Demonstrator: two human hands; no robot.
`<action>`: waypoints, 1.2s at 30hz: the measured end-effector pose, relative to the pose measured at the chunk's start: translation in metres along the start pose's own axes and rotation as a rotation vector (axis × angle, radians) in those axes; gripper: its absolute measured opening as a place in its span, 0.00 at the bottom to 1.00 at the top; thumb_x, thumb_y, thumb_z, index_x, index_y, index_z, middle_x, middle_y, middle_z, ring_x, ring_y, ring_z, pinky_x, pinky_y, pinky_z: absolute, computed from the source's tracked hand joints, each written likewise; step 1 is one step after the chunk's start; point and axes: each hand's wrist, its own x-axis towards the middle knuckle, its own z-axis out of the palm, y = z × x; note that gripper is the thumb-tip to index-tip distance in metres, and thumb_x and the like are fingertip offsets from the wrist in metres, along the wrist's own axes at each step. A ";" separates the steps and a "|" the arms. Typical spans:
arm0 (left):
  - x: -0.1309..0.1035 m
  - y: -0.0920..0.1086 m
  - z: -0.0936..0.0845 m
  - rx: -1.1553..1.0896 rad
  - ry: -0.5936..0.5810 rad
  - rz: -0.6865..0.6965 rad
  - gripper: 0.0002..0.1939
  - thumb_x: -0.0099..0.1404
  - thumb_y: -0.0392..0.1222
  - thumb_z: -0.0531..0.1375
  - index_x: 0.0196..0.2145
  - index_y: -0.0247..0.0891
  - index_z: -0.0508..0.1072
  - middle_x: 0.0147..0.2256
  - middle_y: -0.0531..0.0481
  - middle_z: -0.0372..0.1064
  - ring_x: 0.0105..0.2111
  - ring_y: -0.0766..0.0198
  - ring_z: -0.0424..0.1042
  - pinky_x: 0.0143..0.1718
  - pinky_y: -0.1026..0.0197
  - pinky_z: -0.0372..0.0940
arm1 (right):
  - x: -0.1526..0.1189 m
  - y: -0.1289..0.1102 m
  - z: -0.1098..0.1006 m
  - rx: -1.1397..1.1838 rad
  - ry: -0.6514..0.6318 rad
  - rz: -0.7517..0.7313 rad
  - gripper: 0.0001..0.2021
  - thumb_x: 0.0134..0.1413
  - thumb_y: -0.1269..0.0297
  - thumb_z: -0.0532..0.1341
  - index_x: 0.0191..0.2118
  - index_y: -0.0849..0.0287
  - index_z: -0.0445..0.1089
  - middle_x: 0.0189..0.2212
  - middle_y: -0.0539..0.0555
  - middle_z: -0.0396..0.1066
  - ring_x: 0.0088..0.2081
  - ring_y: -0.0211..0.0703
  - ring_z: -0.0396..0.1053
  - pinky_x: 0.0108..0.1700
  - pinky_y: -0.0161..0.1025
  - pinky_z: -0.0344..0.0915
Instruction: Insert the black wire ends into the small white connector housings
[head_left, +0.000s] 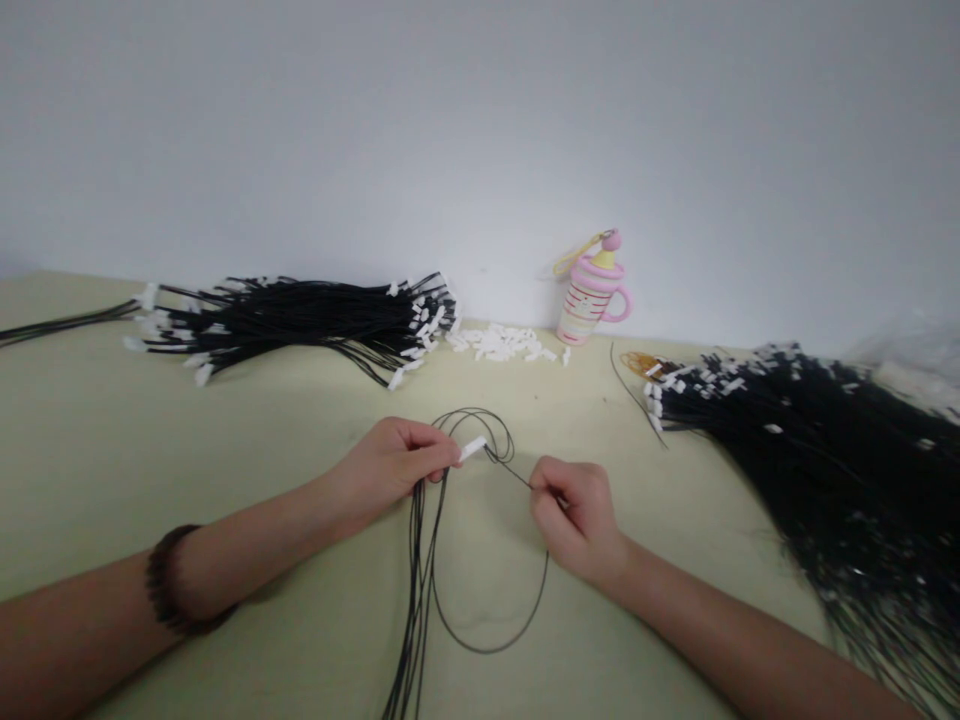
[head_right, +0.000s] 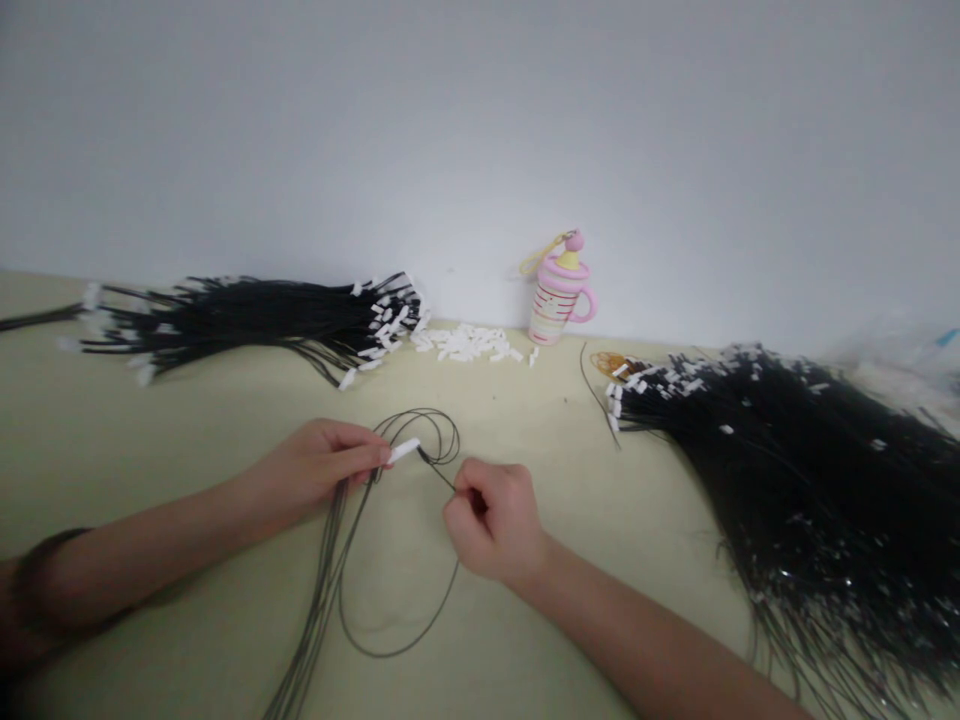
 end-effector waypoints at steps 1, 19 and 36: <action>0.000 0.000 0.000 0.009 -0.001 0.001 0.13 0.51 0.47 0.59 0.21 0.33 0.72 0.15 0.57 0.57 0.18 0.71 0.51 0.20 0.66 0.44 | 0.000 0.000 0.001 -0.014 -0.008 -0.011 0.07 0.40 0.73 0.50 0.17 0.59 0.51 0.12 0.43 0.45 0.15 0.28 0.46 0.19 0.29 0.45; -0.002 0.004 0.000 0.237 -0.260 0.094 0.14 0.54 0.47 0.56 0.24 0.33 0.74 0.16 0.57 0.54 0.18 0.72 0.50 0.19 0.67 0.43 | 0.002 0.007 0.009 -0.049 -0.066 -0.243 0.04 0.49 0.73 0.55 0.28 0.60 0.65 0.41 0.56 0.67 0.40 0.38 0.65 0.42 0.35 0.63; -0.006 0.014 0.004 0.003 -0.225 -0.032 0.16 0.53 0.51 0.58 0.19 0.35 0.70 0.17 0.56 0.62 0.16 0.73 0.54 0.18 0.68 0.47 | 0.004 0.004 0.008 -0.027 -0.071 -0.144 0.05 0.52 0.73 0.52 0.29 0.60 0.61 0.35 0.56 0.65 0.37 0.38 0.64 0.39 0.34 0.62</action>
